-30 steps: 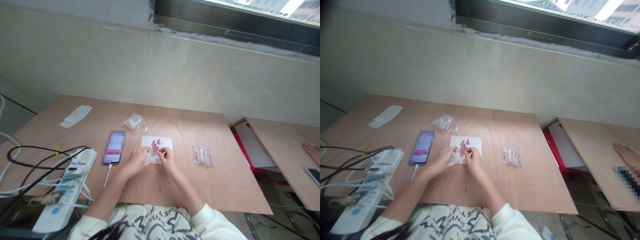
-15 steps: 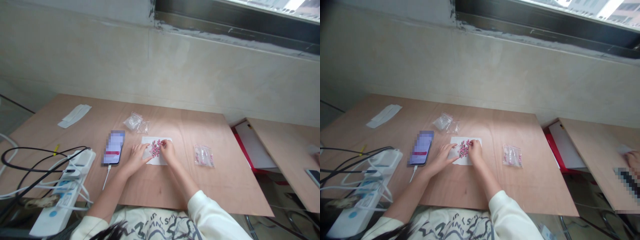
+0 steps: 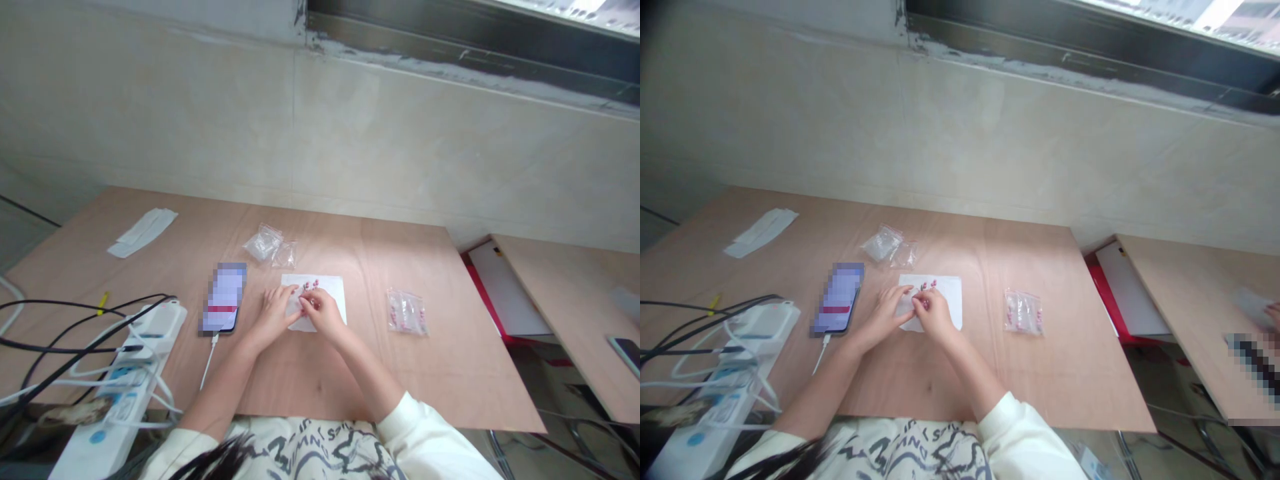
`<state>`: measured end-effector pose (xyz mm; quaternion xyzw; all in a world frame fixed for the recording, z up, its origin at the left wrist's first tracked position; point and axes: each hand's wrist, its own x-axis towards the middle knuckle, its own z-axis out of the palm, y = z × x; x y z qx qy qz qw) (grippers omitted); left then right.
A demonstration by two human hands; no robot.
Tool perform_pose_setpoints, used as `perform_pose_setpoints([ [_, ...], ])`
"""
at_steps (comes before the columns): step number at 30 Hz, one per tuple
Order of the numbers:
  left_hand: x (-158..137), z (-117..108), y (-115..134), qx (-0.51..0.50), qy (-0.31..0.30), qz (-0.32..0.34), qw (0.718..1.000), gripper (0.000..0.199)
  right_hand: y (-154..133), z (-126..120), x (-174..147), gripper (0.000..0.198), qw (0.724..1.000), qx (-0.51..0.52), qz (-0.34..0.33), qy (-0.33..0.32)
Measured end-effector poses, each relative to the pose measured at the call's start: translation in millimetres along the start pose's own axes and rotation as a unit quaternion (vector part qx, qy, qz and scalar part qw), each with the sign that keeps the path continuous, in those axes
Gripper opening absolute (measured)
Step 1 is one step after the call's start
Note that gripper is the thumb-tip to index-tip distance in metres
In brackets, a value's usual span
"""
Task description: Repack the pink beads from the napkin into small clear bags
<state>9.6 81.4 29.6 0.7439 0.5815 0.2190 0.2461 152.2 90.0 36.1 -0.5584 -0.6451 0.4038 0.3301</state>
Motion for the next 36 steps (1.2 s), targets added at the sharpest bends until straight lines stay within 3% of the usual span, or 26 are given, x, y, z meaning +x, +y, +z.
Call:
perform_pose_setpoints([
  [5, 1, 3, 2, -0.010, 0.007, 0.030, 0.999, 0.043, -9, -1, -9, 0.008, 0.999, 0.044, 0.012, -0.016],
  [11, -14, -4, 1, -0.035, 0.007, 0.007, 0.999, 0.057, -2, -9, -17, 0.006, 0.995, 0.094, 0.010, 0.014],
  [18, -29, -16, -12, -0.062, 0.023, -0.008, 0.998, 0.048, -6, -12, -22, 0.016, 0.992, 0.120, 0.047, 0.007],
  [23, -29, -20, -16, -0.066, 0.012, 0.004, 0.998, 0.046, 22, -11, -5, 0.011, 0.988, 0.032, 0.105, 0.105],
  [28, -22, -20, -18, -0.086, -0.002, 0.010, 0.996, 0.045, 42, -7, 11, 0.005, 0.990, -0.061, 0.076, 0.103],
  [36, -13, -20, -18, -0.100, -0.004, 0.009, 0.995, 0.044, 37, -2, 24, 0.008, 0.988, -0.095, 0.083, 0.091],
])
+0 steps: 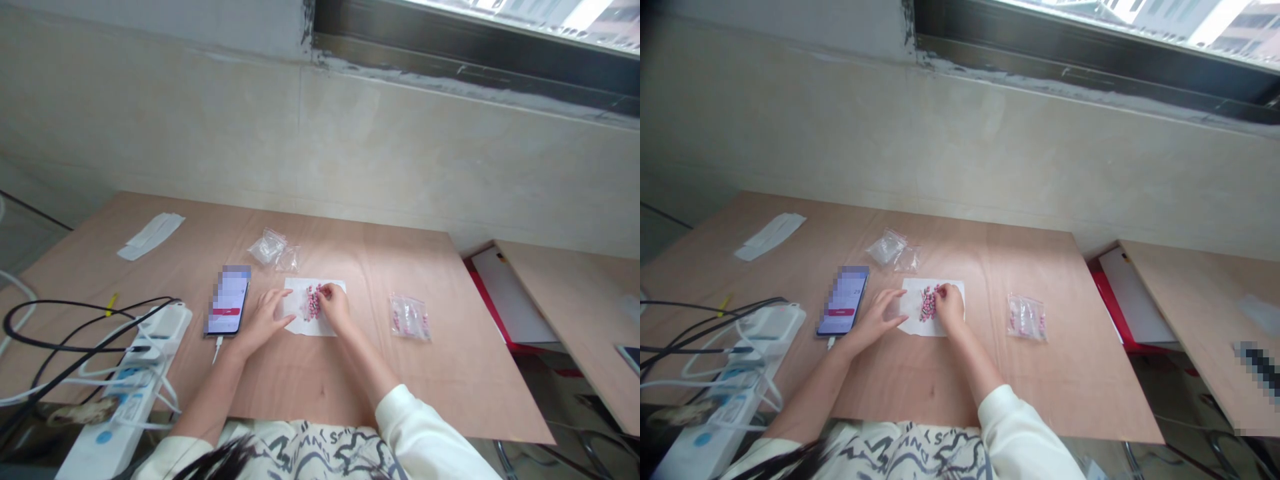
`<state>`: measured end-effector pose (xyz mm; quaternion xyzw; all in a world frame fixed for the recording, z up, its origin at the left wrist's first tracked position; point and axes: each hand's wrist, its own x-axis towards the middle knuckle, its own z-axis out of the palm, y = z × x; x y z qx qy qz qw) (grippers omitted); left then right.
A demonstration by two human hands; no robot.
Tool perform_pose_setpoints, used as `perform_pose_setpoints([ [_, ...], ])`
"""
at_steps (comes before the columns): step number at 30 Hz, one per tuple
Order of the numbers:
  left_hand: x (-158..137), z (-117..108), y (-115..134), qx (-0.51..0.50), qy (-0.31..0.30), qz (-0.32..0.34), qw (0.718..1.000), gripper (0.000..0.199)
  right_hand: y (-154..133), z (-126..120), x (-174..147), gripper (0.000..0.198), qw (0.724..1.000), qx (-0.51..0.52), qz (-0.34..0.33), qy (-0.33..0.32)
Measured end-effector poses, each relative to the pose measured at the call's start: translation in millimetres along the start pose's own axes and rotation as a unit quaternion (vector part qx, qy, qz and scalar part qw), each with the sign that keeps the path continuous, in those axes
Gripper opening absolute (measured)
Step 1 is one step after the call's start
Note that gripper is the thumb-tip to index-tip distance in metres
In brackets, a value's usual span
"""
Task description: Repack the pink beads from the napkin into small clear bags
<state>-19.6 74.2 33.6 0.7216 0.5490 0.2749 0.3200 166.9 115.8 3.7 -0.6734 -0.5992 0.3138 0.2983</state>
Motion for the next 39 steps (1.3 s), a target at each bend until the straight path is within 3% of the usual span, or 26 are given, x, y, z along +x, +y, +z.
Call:
perform_pose_setpoints([
  [19, -4, 1, 2, -0.008, -0.002, -0.015, 1.000, 0.044, -7, -2, 10, 0.002, 0.998, 0.006, 0.034, -0.058],
  [25, 0, -1, 3, -0.009, 0.000, -0.013, 1.000, 0.043, -4, -2, 12, 0.007, 0.997, -0.004, 0.017, -0.077],
  [31, 0, -2, 8, -0.020, -0.008, -0.039, 0.999, 0.041, -1, -9, 8, 0.008, 0.998, 0.010, 0.016, -0.062],
  [35, -2, 1, 11, -0.026, -0.011, -0.052, 0.998, 0.041, -17, -26, -7, 0.010, 0.994, 0.069, 0.025, -0.075],
  [39, -7, 6, 11, -0.038, -0.010, -0.047, 0.998, 0.041, -45, -36, -26, 0.009, 0.981, 0.145, -0.015, -0.127],
])
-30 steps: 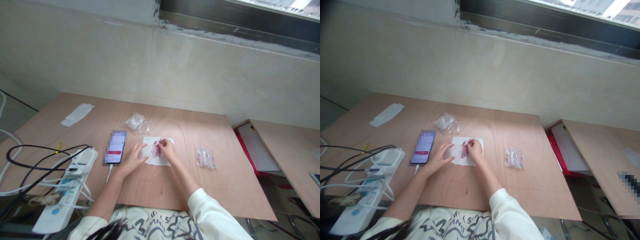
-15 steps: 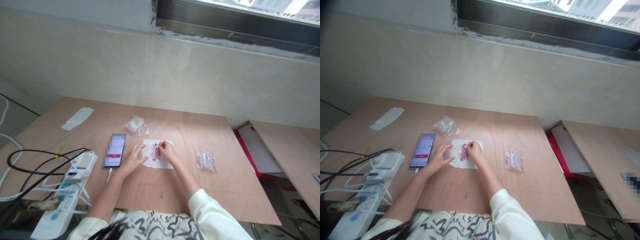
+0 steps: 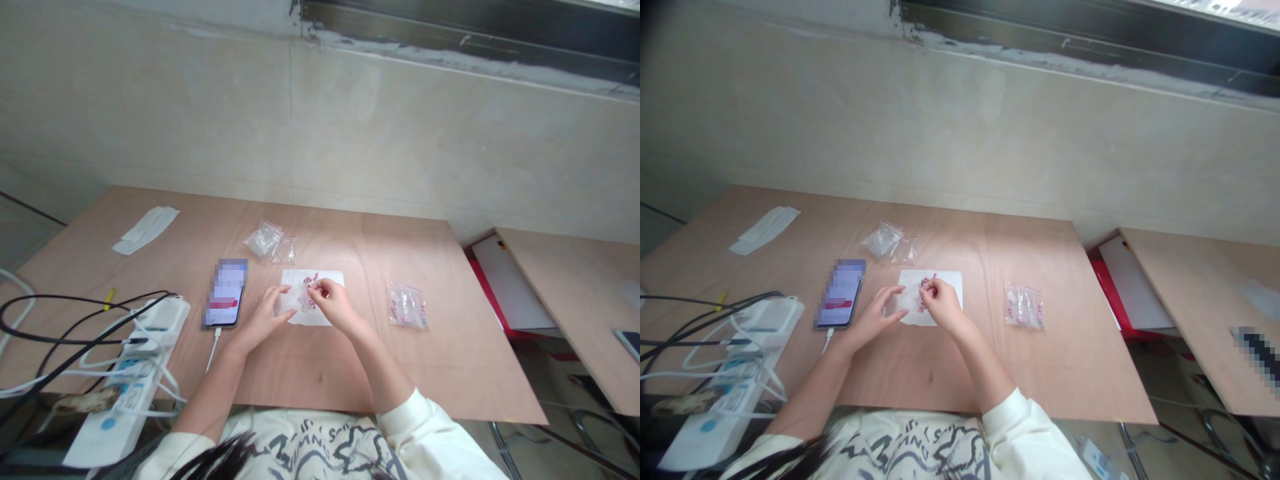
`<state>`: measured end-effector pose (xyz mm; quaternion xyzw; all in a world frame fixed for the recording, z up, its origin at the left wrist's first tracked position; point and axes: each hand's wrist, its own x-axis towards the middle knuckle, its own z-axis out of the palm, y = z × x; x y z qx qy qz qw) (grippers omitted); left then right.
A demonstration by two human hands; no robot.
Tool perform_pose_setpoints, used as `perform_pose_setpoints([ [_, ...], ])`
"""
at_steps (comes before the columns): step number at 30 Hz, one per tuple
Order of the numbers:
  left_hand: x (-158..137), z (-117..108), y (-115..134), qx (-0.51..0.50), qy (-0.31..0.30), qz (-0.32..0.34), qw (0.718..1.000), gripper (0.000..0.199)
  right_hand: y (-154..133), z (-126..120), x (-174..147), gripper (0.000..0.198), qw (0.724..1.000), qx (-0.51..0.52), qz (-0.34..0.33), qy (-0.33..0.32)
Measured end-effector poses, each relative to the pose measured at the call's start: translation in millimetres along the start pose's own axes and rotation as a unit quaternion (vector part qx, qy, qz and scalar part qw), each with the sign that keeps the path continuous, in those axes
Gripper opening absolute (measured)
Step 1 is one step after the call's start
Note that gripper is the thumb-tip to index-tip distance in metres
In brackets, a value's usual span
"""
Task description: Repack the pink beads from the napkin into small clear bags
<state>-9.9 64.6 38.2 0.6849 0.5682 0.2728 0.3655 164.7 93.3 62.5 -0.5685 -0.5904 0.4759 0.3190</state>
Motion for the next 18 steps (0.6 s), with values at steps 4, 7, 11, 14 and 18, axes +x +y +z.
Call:
perform_pose_setpoints([
  [4, -2, 2, 0, -0.023, 0.003, -0.006, 1.000, 0.037, -14, 8, -7, 0.006, 0.999, 0.000, -0.029, -0.041],
  [7, -1, 0, 0, -0.034, 0.001, -0.017, 0.999, 0.037, -10, 6, -5, 0.009, 0.998, 0.037, -0.026, -0.034],
  [11, 1, -4, -1, -0.037, 0.005, -0.021, 0.999, 0.038, 16, -1, -1, 0.009, 0.998, -0.005, 0.000, 0.066],
  [14, 2, -5, -1, -0.032, 0.005, -0.020, 0.999, 0.037, 45, 2, -3, 0.005, 0.992, -0.088, 0.014, 0.088],
  [18, 1, -5, -2, -0.027, 0.000, -0.018, 0.999, 0.037, 68, 12, -7, 0.009, 0.989, -0.118, 0.000, 0.087],
])
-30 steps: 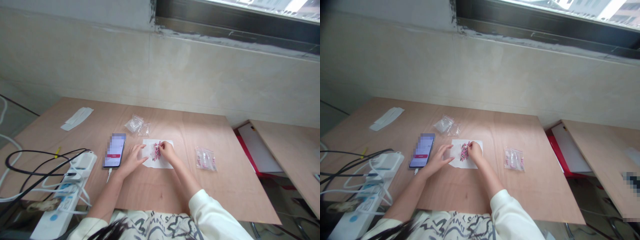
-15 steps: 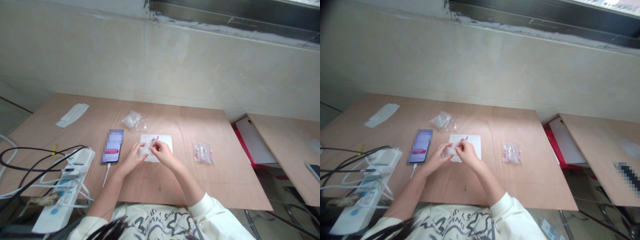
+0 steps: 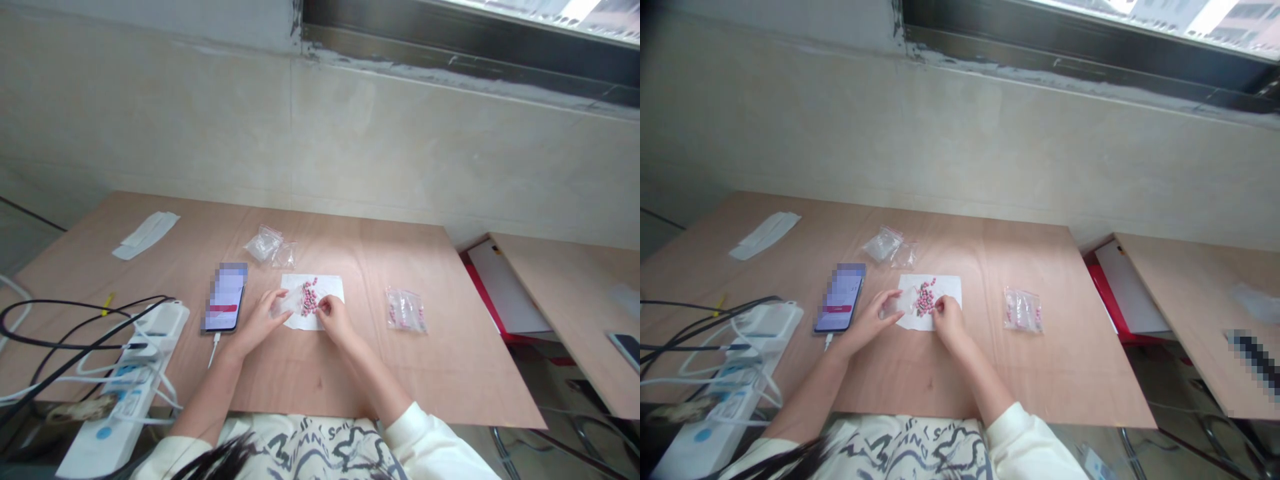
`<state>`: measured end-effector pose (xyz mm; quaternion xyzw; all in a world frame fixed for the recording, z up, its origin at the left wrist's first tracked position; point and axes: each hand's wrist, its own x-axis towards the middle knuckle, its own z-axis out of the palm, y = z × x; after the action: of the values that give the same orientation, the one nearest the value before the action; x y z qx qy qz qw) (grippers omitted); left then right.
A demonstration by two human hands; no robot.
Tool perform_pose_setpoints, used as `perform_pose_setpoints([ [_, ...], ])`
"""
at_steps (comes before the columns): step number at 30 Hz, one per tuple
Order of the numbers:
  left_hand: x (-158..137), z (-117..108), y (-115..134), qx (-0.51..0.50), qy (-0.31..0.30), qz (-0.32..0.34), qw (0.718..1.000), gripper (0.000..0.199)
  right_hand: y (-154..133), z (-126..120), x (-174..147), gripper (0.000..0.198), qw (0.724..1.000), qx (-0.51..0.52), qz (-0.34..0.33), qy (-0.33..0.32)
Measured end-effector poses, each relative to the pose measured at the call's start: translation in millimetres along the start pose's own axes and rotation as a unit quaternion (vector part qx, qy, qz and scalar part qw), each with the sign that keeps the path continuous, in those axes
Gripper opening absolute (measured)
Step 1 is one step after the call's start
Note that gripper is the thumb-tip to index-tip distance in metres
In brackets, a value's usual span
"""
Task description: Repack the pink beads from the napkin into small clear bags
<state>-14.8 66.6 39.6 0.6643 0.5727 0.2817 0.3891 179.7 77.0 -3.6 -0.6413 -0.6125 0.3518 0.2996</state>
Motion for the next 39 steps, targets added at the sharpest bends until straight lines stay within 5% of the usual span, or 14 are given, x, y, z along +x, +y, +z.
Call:
perform_pose_setpoints([
  [12, -13, 3, -6, 0.020, 0.002, 0.005, 1.000, 0.038, -2, 1, 1, 0.007, 0.999, -0.037, -0.031, -0.016],
  [17, -7, 8, -11, 0.025, 0.004, 0.001, 1.000, 0.037, -21, -8, 0, 0.008, 0.999, 0.029, -0.011, 0.015],
  [23, 4, 10, -12, 0.020, -0.003, 0.004, 1.000, 0.037, -44, -9, 2, 0.012, 0.992, 0.096, -0.068, -0.045],
  [28, 5, 6, -11, 0.017, -0.004, -0.004, 1.000, 0.037, -22, -7, 0, 0.007, 0.998, 0.041, -0.037, 0.032],
  [39, -8, 8, -8, 0.012, 0.001, -0.018, 1.000, 0.037, -5, 5, -14, 0.009, 0.997, -0.031, -0.069, -0.013],
])
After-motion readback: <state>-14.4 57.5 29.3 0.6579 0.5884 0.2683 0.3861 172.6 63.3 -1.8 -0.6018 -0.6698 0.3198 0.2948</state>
